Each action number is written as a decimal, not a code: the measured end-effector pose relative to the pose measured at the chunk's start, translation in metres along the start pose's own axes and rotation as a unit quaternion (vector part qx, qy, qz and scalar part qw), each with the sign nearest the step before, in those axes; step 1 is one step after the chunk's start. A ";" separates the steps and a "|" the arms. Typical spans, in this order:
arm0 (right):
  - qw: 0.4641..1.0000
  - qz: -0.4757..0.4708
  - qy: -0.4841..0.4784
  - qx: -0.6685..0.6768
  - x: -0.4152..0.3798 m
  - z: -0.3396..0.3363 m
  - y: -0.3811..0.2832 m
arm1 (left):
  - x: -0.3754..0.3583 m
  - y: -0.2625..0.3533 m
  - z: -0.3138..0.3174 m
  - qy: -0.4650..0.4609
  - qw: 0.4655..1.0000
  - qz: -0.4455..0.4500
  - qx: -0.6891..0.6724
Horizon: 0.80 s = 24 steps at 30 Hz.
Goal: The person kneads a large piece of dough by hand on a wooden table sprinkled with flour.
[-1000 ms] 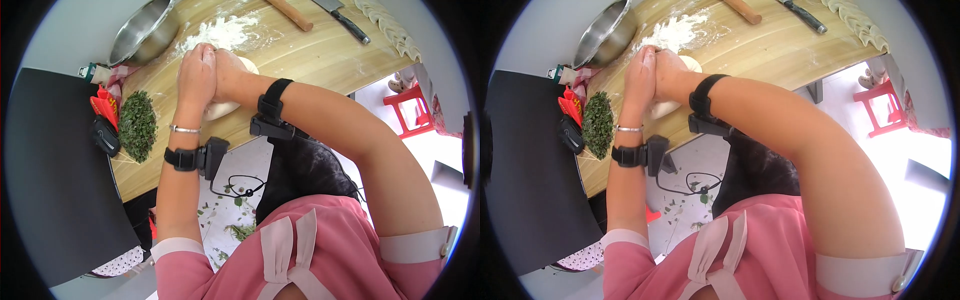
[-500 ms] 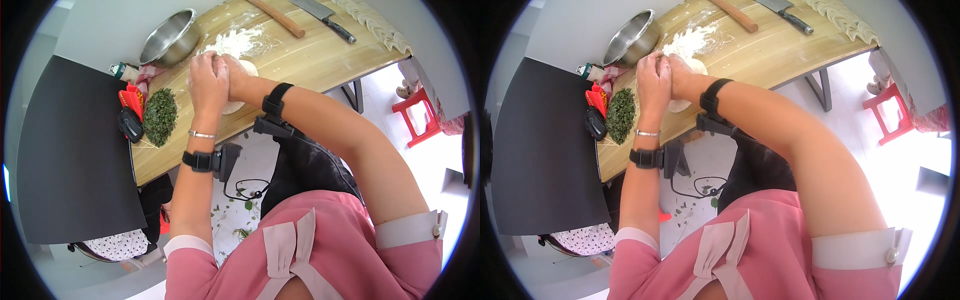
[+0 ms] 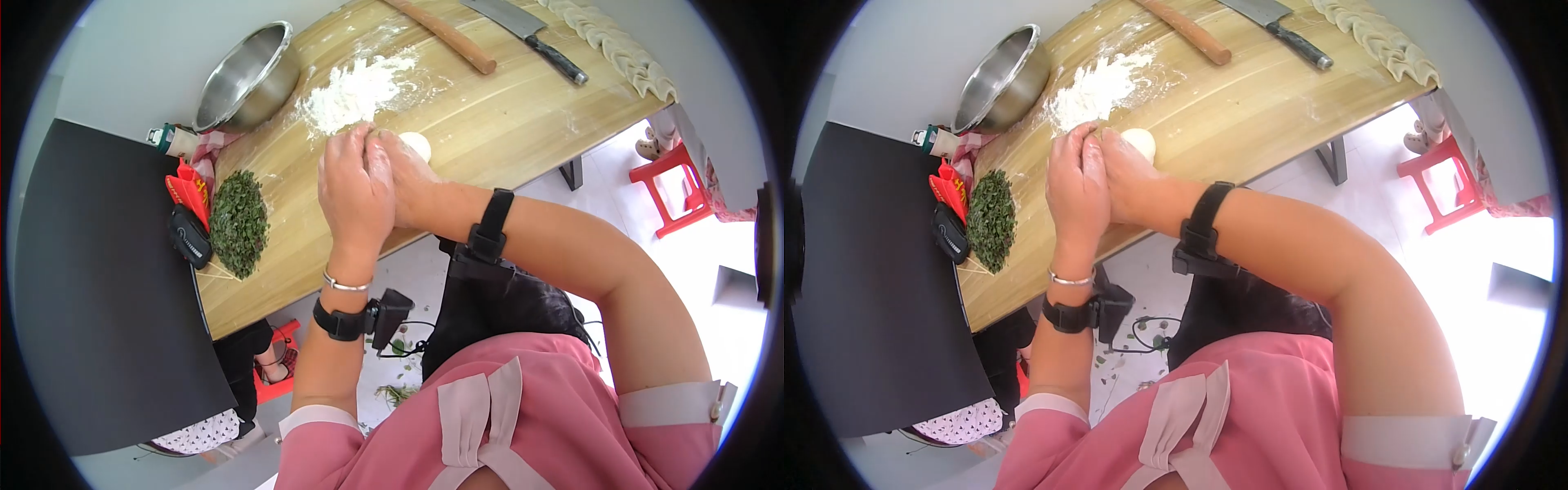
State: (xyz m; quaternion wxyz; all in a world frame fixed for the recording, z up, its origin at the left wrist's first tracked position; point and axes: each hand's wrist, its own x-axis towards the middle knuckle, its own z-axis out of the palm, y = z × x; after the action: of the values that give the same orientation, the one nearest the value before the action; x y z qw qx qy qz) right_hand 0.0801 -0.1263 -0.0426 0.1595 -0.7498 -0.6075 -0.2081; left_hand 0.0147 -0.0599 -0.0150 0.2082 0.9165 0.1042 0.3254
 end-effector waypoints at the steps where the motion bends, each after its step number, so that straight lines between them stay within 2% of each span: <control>1: 1.000 0.000 -0.002 0.002 0.008 0.002 0.004 | 0.008 -0.010 0.002 -0.001 1.000 -0.002 0.000; 3: 0.986 0.060 -0.018 0.156 0.027 0.007 0.014 | 0.025 -0.029 0.004 -0.029 0.998 -0.039 -0.025; 10: 0.979 0.134 -0.007 0.150 0.066 0.027 0.033 | 0.060 -0.071 0.017 -0.042 0.996 -0.077 -0.029; 12: 0.965 0.168 -0.127 0.157 0.076 0.030 0.036 | 0.060 -0.076 0.019 0.010 0.995 -0.063 -0.082; 13: 0.966 0.164 -0.122 0.156 0.079 0.029 0.039 | 0.055 -0.080 0.017 0.015 0.995 -0.061 -0.079; 15: 0.938 0.229 -0.091 0.243 0.083 0.023 0.043 | 0.046 -0.091 0.010 -0.001 0.986 -0.141 -0.092; 16: 0.940 0.225 -0.080 0.243 0.082 0.016 0.049 | 0.042 -0.100 0.006 0.004 0.987 -0.133 -0.087; 18: 0.940 0.218 -0.053 0.258 0.058 0.008 0.060 | 0.018 -0.113 -0.005 -0.041 0.929 -0.298 -0.215; 19: 0.941 0.216 -0.053 0.257 0.046 0.004 0.062 | 0.015 -0.100 -0.013 -0.039 0.929 -0.298 -0.216; 21: 0.961 0.175 -0.086 0.198 0.021 -0.005 0.062 | 0.010 -0.076 -0.025 -0.042 0.859 -0.408 -0.306; 22: 0.960 0.161 -0.076 0.217 0.008 -0.005 0.057 | 0.007 -0.087 -0.022 -0.040 0.860 -0.401 -0.312; 24: 0.954 0.168 -0.053 0.242 -0.014 -0.002 0.028 | 0.016 -0.112 -0.012 -0.069 0.926 -0.306 -0.212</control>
State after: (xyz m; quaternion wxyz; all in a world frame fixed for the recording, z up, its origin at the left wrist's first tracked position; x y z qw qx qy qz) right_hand 0.1053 -0.1447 -0.0476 0.3367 -0.7898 -0.5125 0.0146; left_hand 0.0132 0.0493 -0.0476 0.4936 0.7947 0.2939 0.1962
